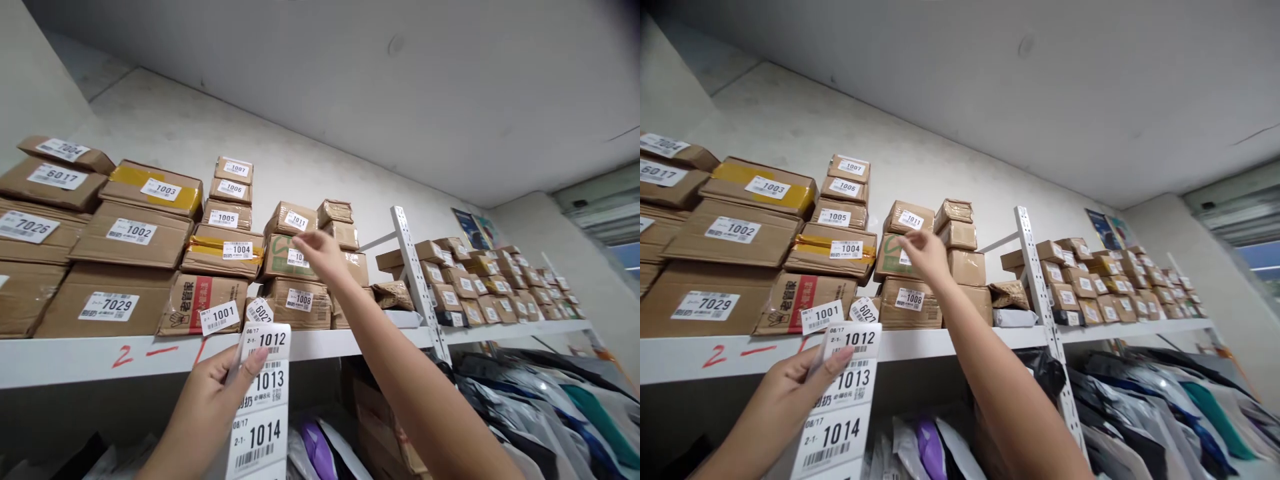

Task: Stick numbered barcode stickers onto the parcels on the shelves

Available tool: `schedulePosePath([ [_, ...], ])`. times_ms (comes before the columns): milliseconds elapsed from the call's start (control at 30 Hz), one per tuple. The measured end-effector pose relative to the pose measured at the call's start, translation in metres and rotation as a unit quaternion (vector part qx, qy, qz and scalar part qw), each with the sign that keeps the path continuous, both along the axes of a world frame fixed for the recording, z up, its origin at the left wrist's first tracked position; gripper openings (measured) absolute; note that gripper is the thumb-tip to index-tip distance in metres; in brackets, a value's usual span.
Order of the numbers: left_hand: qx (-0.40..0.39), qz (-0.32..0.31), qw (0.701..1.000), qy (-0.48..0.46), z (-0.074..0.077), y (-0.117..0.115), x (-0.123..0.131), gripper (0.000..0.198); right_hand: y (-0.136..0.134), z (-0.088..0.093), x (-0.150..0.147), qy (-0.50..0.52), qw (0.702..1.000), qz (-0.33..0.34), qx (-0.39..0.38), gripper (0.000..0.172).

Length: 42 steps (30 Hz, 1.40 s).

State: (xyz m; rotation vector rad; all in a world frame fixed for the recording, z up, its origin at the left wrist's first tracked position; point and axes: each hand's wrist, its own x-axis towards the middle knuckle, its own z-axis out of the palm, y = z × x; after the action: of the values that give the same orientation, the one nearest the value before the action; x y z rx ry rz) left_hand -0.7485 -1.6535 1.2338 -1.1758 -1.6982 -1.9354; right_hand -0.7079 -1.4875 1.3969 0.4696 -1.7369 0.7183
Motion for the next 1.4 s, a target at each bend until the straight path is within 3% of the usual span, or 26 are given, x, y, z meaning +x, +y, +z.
schedulePosePath([
  [67,-0.007,-0.049,0.999,-0.013,-0.001,0.008,0.0,0.045,-0.001,-0.048,0.02,-0.147,0.976,0.141,0.073,0.026],
  [100,-0.017,-0.077,0.997,-0.019,-0.001,0.014,0.0,0.045,0.001,-0.072,0.028,-0.17,0.969,0.157,0.083,0.023],
  [167,-0.032,-0.128,0.991,-0.019,-0.003,0.031,-0.002,0.042,0.008,-0.113,0.037,-0.13,0.982,0.125,0.053,0.015],
  [233,-0.021,-0.153,0.988,-0.021,-0.007,0.052,-0.002,0.041,0.022,-0.143,0.039,-0.097,0.99,0.101,-0.004,0.012],
  [333,-0.003,-0.143,0.989,-0.029,-0.016,0.086,0.001,0.043,0.046,-0.167,0.034,-0.106,0.981,0.124,-0.11,0.018],
  [467,0.019,-0.01,0.999,0.028,-0.024,0.123,0.005,0.048,0.069,-0.182,0.029,-0.094,0.966,0.144,-0.195,0.023],
  [533,0.031,0.005,0.999,0.039,-0.024,0.137,0.004,0.048,0.078,-0.184,0.028,-0.064,0.976,0.1,-0.183,0.019],
  [633,0.011,-0.082,0.996,0.025,-0.02,0.154,0.002,0.036,0.092,-0.181,0.028,-0.01,0.988,0.014,-0.153,0.011],
  [700,-0.005,-0.115,0.993,0.022,-0.017,0.161,0.0,0.037,0.1,-0.174,0.026,-0.003,0.99,-0.005,-0.14,0.01],
  [900,-0.023,-0.048,0.999,0.002,-0.011,0.167,-0.012,0.04,0.124,-0.132,0.005,0.044,0.992,-0.077,-0.088,0.014],
  [1000,-0.067,0.002,0.997,0.038,-0.014,0.164,-0.013,0.041,0.144,-0.105,-0.01,0.072,0.984,-0.134,-0.091,0.012],
  [1100,-0.081,0.004,0.995,0.063,-0.019,0.159,-0.012,0.042,0.16,-0.086,-0.017,0.058,0.981,-0.169,-0.073,0.007],
  [1200,-0.065,-0.017,0.994,0.082,-0.023,0.157,-0.013,0.046,0.16,-0.082,-0.017,0.062,0.974,-0.212,-0.055,0.007],
  [1300,-0.041,-0.009,0.996,0.085,-0.022,0.157,-0.016,0.048,0.154,-0.086,-0.014,0.091,0.959,-0.263,-0.044,0.027],
  [1400,-0.014,-0.009,0.997,0.076,-0.017,0.156,-0.019,0.049,0.154,-0.09,-0.011,0.065,0.967,-0.245,-0.012,0.022],
])
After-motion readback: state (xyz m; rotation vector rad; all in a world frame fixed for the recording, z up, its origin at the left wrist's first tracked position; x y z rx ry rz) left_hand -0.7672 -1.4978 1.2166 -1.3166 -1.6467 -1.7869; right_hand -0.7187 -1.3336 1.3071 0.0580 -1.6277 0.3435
